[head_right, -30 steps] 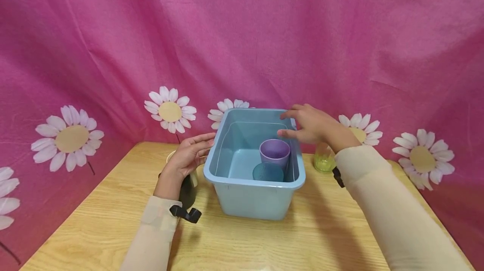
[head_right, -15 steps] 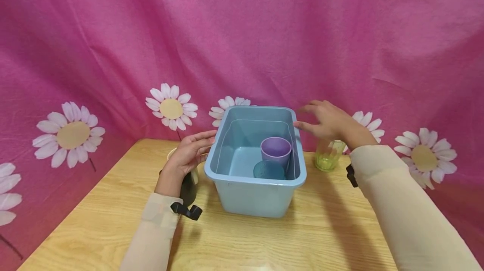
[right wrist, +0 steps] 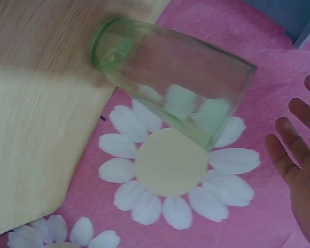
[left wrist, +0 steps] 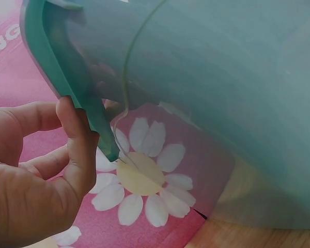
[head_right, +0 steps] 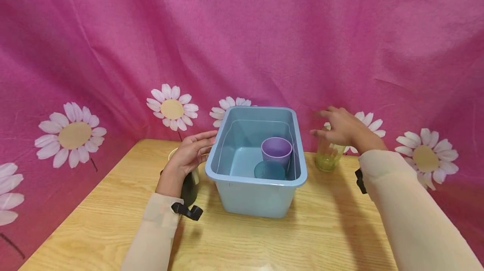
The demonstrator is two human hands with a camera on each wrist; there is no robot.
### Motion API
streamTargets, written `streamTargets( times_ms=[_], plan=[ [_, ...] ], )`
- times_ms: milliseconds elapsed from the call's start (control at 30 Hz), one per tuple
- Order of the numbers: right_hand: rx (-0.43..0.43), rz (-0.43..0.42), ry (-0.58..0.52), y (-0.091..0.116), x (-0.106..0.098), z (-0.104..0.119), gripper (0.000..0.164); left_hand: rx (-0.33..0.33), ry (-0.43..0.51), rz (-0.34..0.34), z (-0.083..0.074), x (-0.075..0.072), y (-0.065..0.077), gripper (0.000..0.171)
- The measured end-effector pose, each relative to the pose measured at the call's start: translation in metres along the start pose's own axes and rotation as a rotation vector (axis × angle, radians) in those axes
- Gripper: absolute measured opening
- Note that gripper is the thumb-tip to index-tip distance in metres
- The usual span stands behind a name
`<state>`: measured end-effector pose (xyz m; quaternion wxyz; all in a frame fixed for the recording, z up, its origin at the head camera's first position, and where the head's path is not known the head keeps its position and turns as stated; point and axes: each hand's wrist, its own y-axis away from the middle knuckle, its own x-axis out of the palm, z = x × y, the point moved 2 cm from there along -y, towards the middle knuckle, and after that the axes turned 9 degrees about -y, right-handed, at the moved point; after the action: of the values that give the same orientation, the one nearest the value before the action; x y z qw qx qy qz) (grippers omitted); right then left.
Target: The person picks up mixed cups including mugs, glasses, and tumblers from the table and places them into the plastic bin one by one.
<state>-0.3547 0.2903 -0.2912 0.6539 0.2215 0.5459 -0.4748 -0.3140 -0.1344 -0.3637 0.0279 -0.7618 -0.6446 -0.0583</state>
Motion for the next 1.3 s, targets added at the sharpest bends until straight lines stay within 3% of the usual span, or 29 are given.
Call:
streamTargets(
  times_ms=[167, 467, 633, 733, 867, 1000, 1300],
  plan=[
    [0.05, 0.021, 0.01, 0.002, 0.009, -0.009, 0.071, -0.013, -0.003, 0.0, 0.001, -0.001, 0.001, 0.04],
    [0.017, 0.0, 0.1, 0.005, 0.023, -0.022, 0.062, 0.002, -0.014, 0.003, 0.003, 0.0, 0.001, 0.042],
    [0.071, 0.025, 0.101, 0.009, 0.026, -0.028, 0.052, 0.001, -0.02, 0.001, 0.001, 0.0, 0.001, 0.042],
    [0.101, 0.039, 0.082, 0.011, 0.029, -0.033, 0.056, -0.002, -0.019, 0.001, 0.001, 0.001, 0.001, 0.041],
    [0.081, 0.032, 0.095, 0.015, 0.033, -0.038, 0.065, -0.008, -0.014, 0.007, 0.003, 0.001, 0.0, 0.041],
    [0.047, 0.023, 0.115, 0.015, 0.036, -0.04, 0.062, -0.011, -0.013, 0.007, 0.004, 0.001, 0.0, 0.041],
    [0.069, 0.014, 0.102, 0.012, 0.031, -0.04, 0.064, 0.01, -0.01, 0.008, 0.002, 0.0, -0.001, 0.041]
  ],
)
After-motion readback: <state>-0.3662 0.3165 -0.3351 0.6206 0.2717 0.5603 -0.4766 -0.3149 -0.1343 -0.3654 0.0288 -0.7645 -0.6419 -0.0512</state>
